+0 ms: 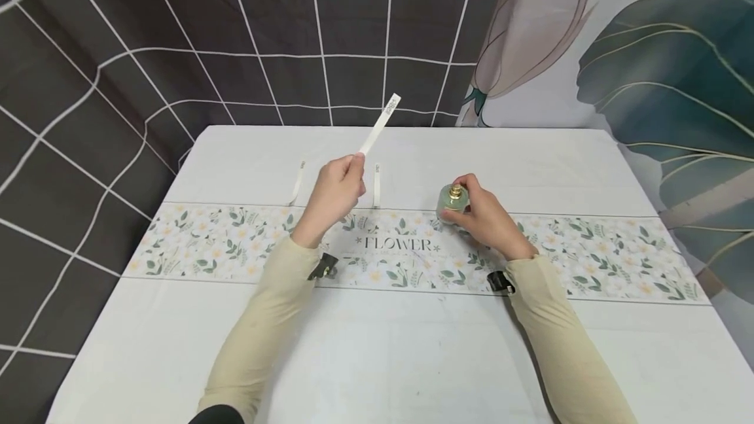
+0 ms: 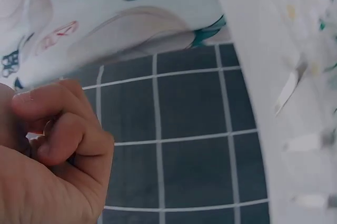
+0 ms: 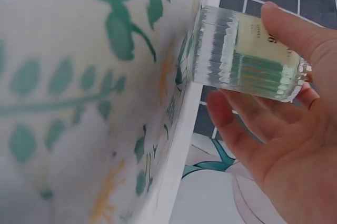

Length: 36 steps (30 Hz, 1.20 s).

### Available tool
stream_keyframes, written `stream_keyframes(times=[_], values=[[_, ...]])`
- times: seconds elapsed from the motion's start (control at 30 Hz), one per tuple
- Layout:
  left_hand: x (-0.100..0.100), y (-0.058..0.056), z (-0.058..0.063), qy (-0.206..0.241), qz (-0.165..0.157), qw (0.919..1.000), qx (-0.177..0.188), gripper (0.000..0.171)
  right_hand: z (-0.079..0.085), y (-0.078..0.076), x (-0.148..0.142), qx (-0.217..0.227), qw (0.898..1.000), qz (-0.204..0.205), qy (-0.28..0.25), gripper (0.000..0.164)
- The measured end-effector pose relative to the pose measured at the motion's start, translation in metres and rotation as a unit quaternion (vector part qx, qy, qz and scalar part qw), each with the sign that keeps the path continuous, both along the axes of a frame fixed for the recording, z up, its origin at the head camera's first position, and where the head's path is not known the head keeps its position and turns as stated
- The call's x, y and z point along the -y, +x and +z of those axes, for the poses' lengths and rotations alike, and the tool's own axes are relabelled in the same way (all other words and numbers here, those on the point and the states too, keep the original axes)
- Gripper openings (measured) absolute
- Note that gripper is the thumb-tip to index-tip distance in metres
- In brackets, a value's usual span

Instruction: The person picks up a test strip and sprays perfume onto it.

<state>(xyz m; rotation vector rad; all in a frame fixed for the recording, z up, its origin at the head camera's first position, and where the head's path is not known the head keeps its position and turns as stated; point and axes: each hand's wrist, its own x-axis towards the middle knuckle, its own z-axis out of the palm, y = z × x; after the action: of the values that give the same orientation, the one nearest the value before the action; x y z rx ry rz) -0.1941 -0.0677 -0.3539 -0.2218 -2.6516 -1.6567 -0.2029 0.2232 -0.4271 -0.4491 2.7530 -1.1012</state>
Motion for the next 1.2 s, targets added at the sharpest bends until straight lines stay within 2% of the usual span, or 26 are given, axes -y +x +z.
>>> stream_keyframes(times=[0.17,0.3,0.43,0.57,0.7,0.8,1.2], values=[[0.012,0.012,0.012,-0.029,0.017,0.9942,-0.102,0.041,0.014,0.005,0.004,-0.079,0.997,-0.003,-0.023,0.055],[0.019,0.02,0.024,-0.025,0.029,0.9848,-0.169,0.031,0.043,0.015,0.01,-0.17,0.982,-0.028,-0.073,0.051],[0.02,0.028,0.038,0.002,0.036,0.9793,-0.199,0.028,0.079,0.027,0.02,-0.224,0.963,-0.071,-0.131,0.054],[0.017,0.037,0.046,0.013,0.023,0.9759,-0.217,0.027,0.108,0.037,0.032,-0.243,0.939,-0.11,-0.215,0.056],[0.01,0.044,0.051,0.009,0.011,0.9699,-0.243,0.027,0.123,0.046,0.043,-0.266,0.903,-0.148,-0.302,0.054],[0.004,0.049,0.053,0.003,0.003,0.9667,-0.256,0.028,0.127,0.051,0.046,-0.287,0.888,-0.162,-0.322,0.051],[-0.011,0.059,0.053,-0.018,-0.013,0.9663,-0.257,0.03,0.125,0.052,0.055,-0.336,0.893,-0.133,-0.268,0.044]])
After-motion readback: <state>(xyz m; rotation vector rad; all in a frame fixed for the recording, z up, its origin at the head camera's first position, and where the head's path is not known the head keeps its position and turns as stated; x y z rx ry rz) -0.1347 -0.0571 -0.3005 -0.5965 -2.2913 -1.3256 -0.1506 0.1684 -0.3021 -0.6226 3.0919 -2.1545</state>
